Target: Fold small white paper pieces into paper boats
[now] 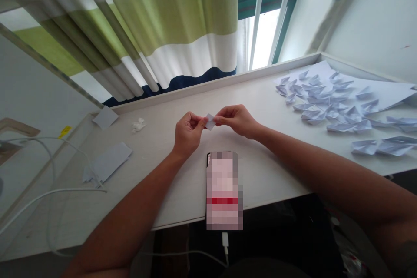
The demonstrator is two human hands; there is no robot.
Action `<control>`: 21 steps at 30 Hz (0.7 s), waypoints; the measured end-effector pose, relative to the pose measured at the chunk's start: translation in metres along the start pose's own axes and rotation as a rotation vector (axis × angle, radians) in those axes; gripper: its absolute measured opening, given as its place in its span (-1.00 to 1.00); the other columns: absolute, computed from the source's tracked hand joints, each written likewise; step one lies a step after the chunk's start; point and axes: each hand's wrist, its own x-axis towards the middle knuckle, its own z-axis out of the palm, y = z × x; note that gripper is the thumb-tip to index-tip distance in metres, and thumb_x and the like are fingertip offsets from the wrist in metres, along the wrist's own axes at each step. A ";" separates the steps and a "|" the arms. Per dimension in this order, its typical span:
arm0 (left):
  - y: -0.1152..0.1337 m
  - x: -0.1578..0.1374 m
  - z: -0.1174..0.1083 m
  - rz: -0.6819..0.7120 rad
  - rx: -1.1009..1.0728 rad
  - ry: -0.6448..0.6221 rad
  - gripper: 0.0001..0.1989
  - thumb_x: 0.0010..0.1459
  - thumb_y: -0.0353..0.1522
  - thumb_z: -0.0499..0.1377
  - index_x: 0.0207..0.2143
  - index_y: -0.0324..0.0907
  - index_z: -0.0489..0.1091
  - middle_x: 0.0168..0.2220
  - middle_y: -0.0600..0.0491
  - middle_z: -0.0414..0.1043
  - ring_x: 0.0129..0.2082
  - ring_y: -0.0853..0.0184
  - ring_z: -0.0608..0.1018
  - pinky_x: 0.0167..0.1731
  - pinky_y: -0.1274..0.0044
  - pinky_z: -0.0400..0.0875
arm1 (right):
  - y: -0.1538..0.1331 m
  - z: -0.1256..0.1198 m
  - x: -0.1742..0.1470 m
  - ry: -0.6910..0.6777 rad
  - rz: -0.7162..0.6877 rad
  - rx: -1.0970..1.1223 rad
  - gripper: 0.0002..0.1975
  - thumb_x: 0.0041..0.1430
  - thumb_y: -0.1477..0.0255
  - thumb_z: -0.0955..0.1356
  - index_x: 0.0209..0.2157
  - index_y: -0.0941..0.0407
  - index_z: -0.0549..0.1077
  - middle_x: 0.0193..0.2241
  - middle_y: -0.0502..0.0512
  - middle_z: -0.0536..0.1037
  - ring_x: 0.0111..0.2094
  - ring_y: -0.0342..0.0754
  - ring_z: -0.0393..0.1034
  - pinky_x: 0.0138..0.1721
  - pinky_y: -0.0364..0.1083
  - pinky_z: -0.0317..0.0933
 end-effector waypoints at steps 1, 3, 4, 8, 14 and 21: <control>0.001 0.000 0.000 0.002 -0.003 0.001 -0.61 0.11 -0.10 0.48 -0.37 -0.18 0.44 -0.43 0.03 0.64 -0.41 0.29 0.70 -0.35 0.50 0.63 | 0.000 0.001 0.000 0.015 0.012 0.026 -0.62 0.03 0.12 0.62 -0.36 0.16 0.64 -0.37 0.13 0.70 -0.31 -0.04 0.57 -0.14 0.03 0.48; 0.001 0.000 0.000 -0.010 -0.010 -0.002 -0.61 0.11 -0.11 0.48 -0.28 -0.17 0.44 -0.42 0.05 0.66 -0.42 0.29 0.71 -0.34 0.49 0.63 | 0.000 0.004 0.000 0.055 0.019 0.082 -0.61 -0.03 0.16 0.66 -0.36 0.15 0.61 -0.38 0.10 0.69 -0.31 -0.04 0.58 -0.15 0.02 0.49; 0.002 0.001 0.000 -0.021 -0.011 -0.003 -0.60 0.11 -0.11 0.48 -0.23 -0.16 0.44 -0.42 0.06 0.66 -0.43 0.29 0.71 -0.34 0.49 0.63 | 0.000 0.006 0.000 0.081 0.015 0.106 -0.61 -0.07 0.19 0.68 -0.36 0.14 0.59 -0.39 0.08 0.68 -0.32 -0.05 0.57 -0.16 0.01 0.49; 0.001 0.002 0.000 -0.061 -0.007 -0.010 -0.60 0.13 -0.09 0.47 -0.19 -0.18 0.51 -0.42 0.03 0.68 -0.46 0.28 0.70 -0.37 0.49 0.62 | 0.000 0.010 0.002 0.147 -0.022 0.111 -0.58 -0.13 0.23 0.70 -0.43 0.12 0.50 -0.47 0.01 0.62 -0.39 -0.07 0.54 -0.28 -0.02 0.46; 0.003 0.000 0.001 -0.059 -0.003 -0.013 -0.65 0.14 -0.11 0.47 -0.23 -0.20 0.64 -0.36 0.00 0.69 -0.39 0.28 0.68 -0.28 0.45 0.61 | 0.002 0.007 0.002 0.077 0.007 0.074 -0.59 0.01 0.17 0.64 -0.23 0.15 0.62 -0.34 0.10 0.69 -0.32 -0.06 0.57 -0.19 0.00 0.50; -0.001 0.001 -0.001 0.002 0.130 0.001 -0.74 0.22 -0.12 0.41 -0.29 -0.13 0.65 -0.30 0.02 0.66 -0.29 0.29 0.63 -0.29 0.50 0.50 | 0.001 0.001 -0.002 -0.041 0.058 -0.043 -0.52 0.21 -0.02 0.52 -0.26 0.16 0.62 -0.64 -0.06 0.53 -0.69 -0.20 0.30 -0.52 -0.09 0.38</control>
